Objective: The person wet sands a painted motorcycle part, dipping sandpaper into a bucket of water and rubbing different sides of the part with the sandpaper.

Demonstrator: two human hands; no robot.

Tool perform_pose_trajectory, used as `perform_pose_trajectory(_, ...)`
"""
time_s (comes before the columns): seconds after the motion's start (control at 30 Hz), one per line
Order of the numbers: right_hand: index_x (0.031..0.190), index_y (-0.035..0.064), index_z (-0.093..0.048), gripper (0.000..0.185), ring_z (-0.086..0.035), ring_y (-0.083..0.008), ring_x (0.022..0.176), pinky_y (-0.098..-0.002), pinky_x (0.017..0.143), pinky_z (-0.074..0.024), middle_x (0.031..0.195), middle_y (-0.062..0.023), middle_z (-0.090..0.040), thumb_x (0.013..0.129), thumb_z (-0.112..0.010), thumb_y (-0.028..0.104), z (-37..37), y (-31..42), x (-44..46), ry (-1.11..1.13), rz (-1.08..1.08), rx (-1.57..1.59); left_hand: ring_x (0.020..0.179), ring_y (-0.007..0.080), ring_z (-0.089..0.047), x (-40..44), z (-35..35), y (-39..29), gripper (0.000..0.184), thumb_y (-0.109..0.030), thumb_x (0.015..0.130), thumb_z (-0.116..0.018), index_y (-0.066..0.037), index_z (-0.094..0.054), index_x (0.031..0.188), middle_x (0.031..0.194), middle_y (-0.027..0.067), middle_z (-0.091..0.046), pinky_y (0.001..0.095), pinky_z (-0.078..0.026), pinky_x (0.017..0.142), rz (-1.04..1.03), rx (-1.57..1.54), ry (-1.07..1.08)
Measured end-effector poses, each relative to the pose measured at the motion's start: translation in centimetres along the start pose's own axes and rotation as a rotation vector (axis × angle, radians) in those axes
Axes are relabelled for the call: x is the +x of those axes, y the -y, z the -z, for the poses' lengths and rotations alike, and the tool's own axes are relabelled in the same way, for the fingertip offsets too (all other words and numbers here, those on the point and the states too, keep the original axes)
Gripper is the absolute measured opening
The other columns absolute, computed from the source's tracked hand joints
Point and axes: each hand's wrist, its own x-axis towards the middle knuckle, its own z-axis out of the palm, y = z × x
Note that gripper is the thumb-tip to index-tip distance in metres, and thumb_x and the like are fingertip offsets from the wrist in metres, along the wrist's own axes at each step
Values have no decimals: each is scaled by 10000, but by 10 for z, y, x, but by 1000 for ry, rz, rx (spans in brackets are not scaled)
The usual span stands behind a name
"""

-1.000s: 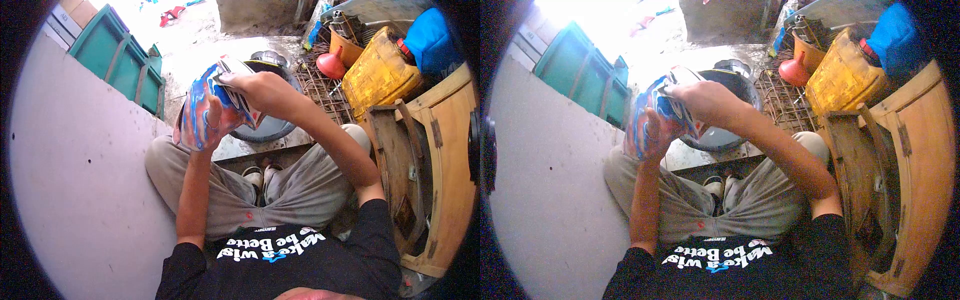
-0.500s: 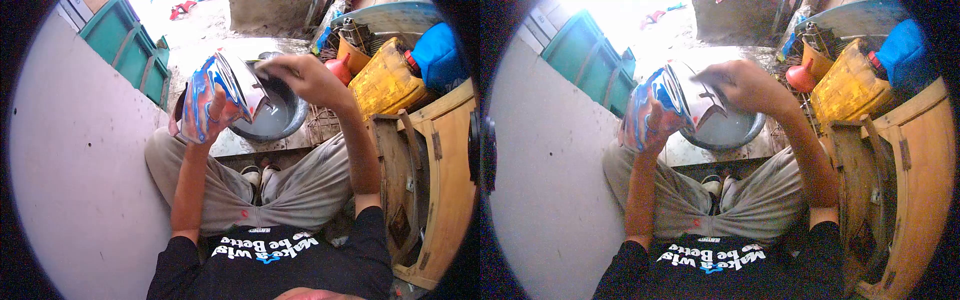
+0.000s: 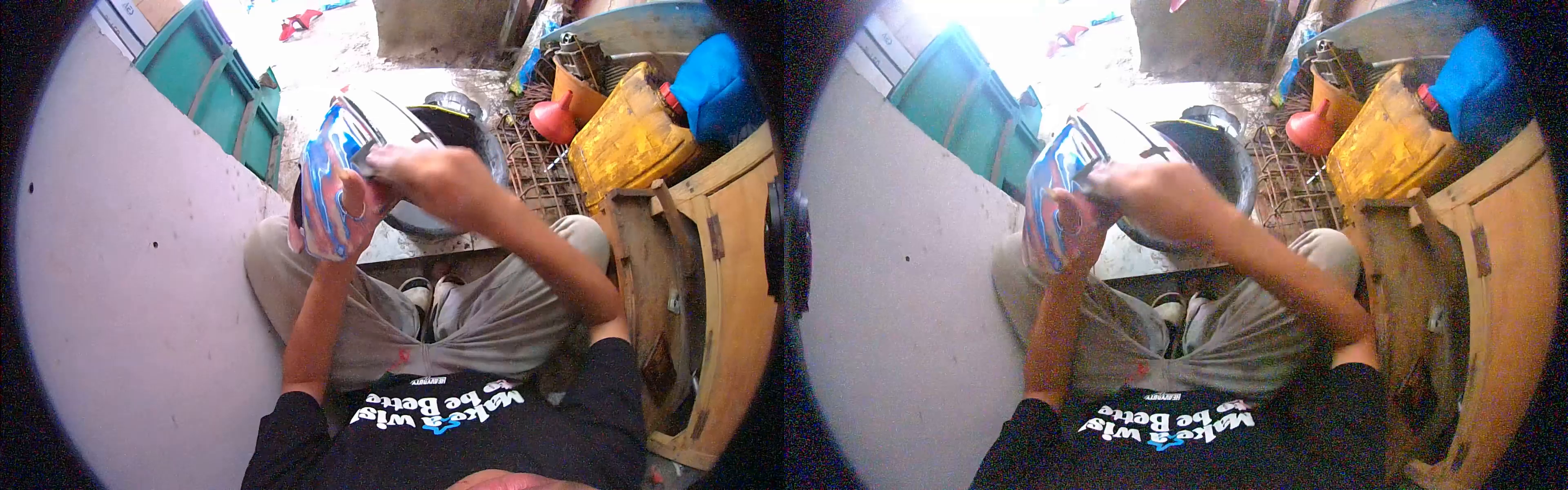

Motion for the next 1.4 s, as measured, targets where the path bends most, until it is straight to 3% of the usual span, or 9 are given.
perform_pose_trajectory(0.17,1275,37,-677,354,-723,-329,1074,-410,916,-589,1162,-198,-729,930,-626,98,16,-25,17,272,-464,0,1180,491,-609,-10,9,-17,909,-526,985,-638,94,-257,1531,1423,363,-513,554,-513,1029,-565,1048,-204)
perform_pose_trajectory(0.27,1290,32,-664,374,-720,-358,1046,-415,888,-589,1170,-232,-709,924,-616,91,-1,7,0,0,-34,34,1115,523,-627,-15,9,-26,848,-486,977,-670,97,-313,1479,1373,360,-556,575,-517,1028,-592,1260,-285)
perform_pose_trajectory(0.37,1313,38,-649,379,-715,-358,1088,-419,928,-583,1223,-226,-702,940,-599,87,3,0,7,122,-144,39,1060,552,-626,-20,9,-47,769,-435,977,-686,84,-351,1434,1326,353,-582,613,-510,1033,-615,1483,-279)
perform_pose_trajectory(0.43,1344,57,-636,400,-708,-349,1129,-412,964,-575,1241,-198,-709,948,-585,72,15,-20,17,366,-460,11,1064,547,-620,-19,10,-42,752,-409,973,-699,78,-357,1433,1319,368,-570,619,-527,1002,-721,1427,-309)
perform_pose_trajectory(0.53,1364,68,-627,419,-717,-350,1093,-411,925,-580,1231,-193,-710,947,-587,68,7,-1,9,61,38,171,1104,543,-602,-23,6,-27,743,-400,970,-712,96,-378,1412,1341,388,-540,609,-548,978,-694,1322,-313)
perform_pose_trajectory(1.07,1329,47,-647,395,-701,-312,1162,-391,987,-566,1301,-201,-682,937,-632,87,20,-10,11,308,-228,13,1224,383,-574,-54,-12,-3,730,-346,952,-705,24,-387,1495,1356,215,-568,463,-408,1115,-182,402,161)
perform_pose_trajectory(1.13,1321,53,-652,389,-707,-302,1150,-406,972,-571,1296,-199,-686,937,-617,103,15,19,8,-6,103,110,1228,381,-575,-48,-21,-3,793,-372,946,-712,41,-347,1516,1353,220,-571,471,-417,1105,-158,468,24)
perform_pose_trajectory(1.23,1329,61,-642,399,-719,-337,1088,-427,931,-579,1265,-194,-702,935,-595,102,15,-21,12,116,-108,-43,1224,379,-581,-41,-17,-14,847,-384,934,-729,59,-319,1527,1347,226,-577,476,-432,1087,-143,525,-18)
perform_pose_trajectory(1.4,1238,17,-719,260,-687,-121,930,-293,820,-560,1023,-99,-757,1023,-641,142,23,-31,7,-37,-417,496,1206,375,-594,-34,-10,-23,881,-375,913,-758,75,-311,1525,1339,232,-586,474,-450,1067,-206,526,36)
